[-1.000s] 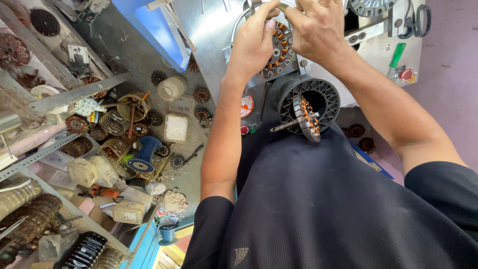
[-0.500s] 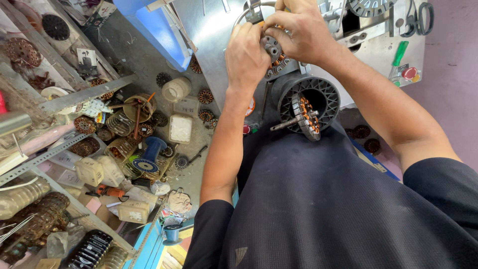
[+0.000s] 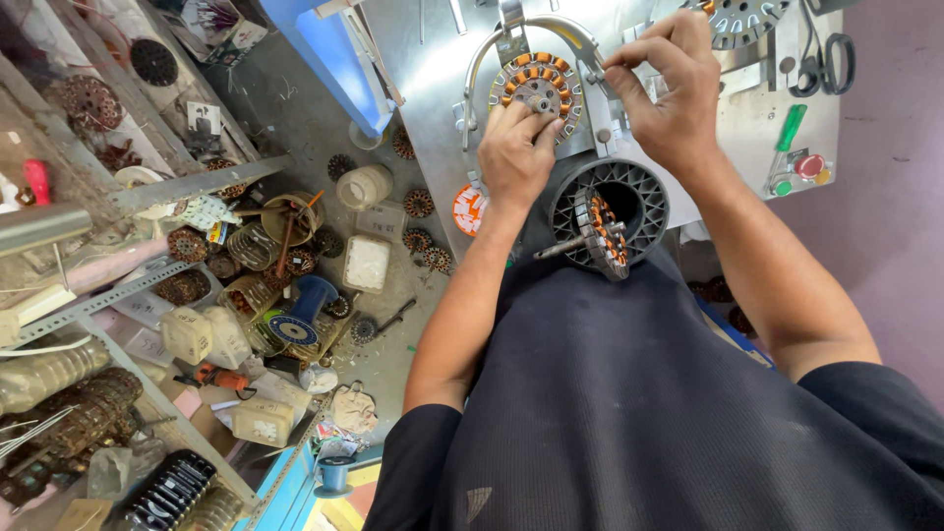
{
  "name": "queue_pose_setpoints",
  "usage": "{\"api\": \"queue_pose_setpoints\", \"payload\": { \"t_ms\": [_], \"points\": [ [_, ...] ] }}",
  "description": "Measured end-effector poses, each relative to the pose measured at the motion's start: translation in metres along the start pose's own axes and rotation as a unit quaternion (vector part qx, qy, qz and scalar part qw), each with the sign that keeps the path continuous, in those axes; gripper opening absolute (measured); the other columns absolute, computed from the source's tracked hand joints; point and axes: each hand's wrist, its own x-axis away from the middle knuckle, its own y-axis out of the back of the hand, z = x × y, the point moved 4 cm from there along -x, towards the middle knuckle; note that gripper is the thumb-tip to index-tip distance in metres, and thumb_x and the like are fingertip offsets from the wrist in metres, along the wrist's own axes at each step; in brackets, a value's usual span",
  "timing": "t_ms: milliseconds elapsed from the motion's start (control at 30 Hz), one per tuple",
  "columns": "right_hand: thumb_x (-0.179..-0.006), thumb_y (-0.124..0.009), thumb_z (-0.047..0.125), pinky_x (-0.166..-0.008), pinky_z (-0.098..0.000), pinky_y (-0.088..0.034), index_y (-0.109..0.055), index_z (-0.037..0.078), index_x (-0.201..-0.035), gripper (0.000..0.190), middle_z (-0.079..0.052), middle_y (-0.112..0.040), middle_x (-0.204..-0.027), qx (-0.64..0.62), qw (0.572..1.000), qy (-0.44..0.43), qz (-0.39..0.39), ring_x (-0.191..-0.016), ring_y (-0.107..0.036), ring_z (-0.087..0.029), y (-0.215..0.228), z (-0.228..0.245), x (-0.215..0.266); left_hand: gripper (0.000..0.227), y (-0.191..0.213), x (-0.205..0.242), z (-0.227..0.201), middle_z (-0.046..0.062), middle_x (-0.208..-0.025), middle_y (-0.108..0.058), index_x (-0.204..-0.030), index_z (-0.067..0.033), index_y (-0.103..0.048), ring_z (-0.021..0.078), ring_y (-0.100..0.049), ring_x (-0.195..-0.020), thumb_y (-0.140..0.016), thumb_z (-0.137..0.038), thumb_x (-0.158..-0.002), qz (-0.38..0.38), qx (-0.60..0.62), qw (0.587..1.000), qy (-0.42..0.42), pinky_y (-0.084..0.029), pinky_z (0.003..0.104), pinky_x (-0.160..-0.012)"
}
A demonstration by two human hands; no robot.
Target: The person assembles electrical components by threading wire through a stator, securing it with a metal bar, and tightening the assembly using a wrench. The person also uses a screwdriver to adjust parts of the stator.
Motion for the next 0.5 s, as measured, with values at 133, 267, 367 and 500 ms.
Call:
{"api": "queue_pose_setpoints", "payload": {
  "t_ms": [133, 267, 367, 500],
  "points": [
    [-0.101, -0.083, -0.003, -0.087, -0.0355, -0.047, -0.075, 0.003, -0.104, 0.010, -0.008, -0.060, -0.101, -0.013, 0.999, -0.030, -0.006, -0.100, -0.057, -0.024, 0.002, 0.007, 0.015, 0.009, -0.004, 0.004, -0.013, 0.002, -0.086, -0.065, -0.091, -0.0114, -0.080, 0.0231, -0.061, -0.086, -0.080, -0.017, -0.085, -0.042, 0.005, 0.999, 0.017, -0.050, 0.038, -0.078],
    [-0.102, -0.080, -0.003, -0.083, -0.0305, -0.049, -0.075, 0.002, -0.106, 0.008, -0.008, -0.062, -0.101, -0.033, 0.998, -0.054, -0.006, -0.097, -0.061, -0.020, 0.013, 0.015, 0.030, 0.014, 0.023, 0.004, -0.017, 0.004, -0.086, -0.070, -0.087, -0.0110, -0.080, 0.0242, -0.066, -0.083, -0.077, -0.024, -0.083, 0.083, -0.007, 0.996, 0.023, -0.054, 0.037, -0.075],
    [-0.101, -0.079, -0.003, -0.081, -0.0305, -0.049, -0.076, 0.003, -0.109, 0.011, -0.007, -0.063, -0.104, -0.032, 0.996, -0.085, -0.014, -0.094, -0.063, -0.018, 0.029, 0.018, 0.037, 0.019, 0.062, 0.002, -0.003, 0.005, -0.077, -0.073, -0.080, -0.0114, -0.080, 0.0239, -0.071, -0.072, -0.075, -0.030, -0.081, 0.140, -0.029, 0.985, 0.101, -0.056, 0.038, -0.069],
    [-0.104, -0.079, -0.002, -0.079, -0.0302, -0.052, -0.074, 0.001, -0.106, 0.007, -0.007, -0.064, -0.103, -0.048, 0.994, -0.084, -0.046, -0.089, -0.065, -0.017, 0.039, 0.031, 0.028, 0.028, 0.091, -0.029, 0.029, 0.012, -0.079, -0.075, -0.083, -0.0042, -0.075, 0.0257, -0.074, -0.075, -0.073, -0.032, -0.084, -0.035, 0.012, 0.986, 0.160, -0.055, 0.037, -0.074]
  ]
}}
